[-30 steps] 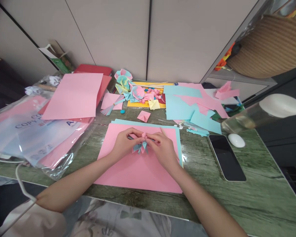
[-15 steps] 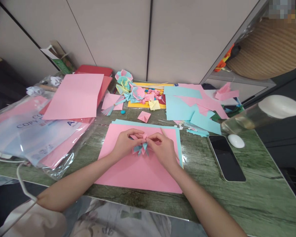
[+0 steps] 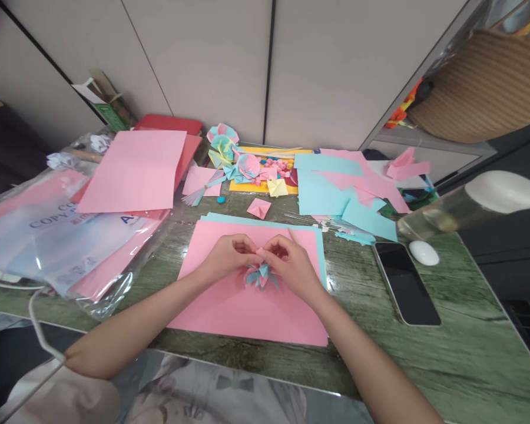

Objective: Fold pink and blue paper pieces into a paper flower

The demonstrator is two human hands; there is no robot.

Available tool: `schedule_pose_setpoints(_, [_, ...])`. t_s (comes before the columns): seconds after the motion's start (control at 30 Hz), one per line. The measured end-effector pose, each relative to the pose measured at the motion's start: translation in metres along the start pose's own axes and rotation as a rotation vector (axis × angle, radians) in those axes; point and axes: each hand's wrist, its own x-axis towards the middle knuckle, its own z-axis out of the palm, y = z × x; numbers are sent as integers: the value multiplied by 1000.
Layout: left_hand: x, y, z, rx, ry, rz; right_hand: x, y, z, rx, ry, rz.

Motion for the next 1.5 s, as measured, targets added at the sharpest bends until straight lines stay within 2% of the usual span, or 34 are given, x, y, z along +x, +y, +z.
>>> schedule_pose_setpoints(0.23, [-2,0,0,-3,-80,-31,-5,-7,-3,-112,-22,-29])
schedule_pose_setpoints(0.37, [-3,2,1,-8,-58,-36,-4,-6,-4,-91,-48,-37])
schedule_pose_setpoints(0.57, [-1,-3,0,-129,-124,-100,1,-3,-10,47,-216,18])
schedule_pose_setpoints(0.8, [2,-6,0,-130,-165,-80,5,4,-19,46,-342,23])
schedule_pose_setpoints(1.5, [-2,-4,7,-63,-94,20,-2,-3,-11,-139,-237,-40])
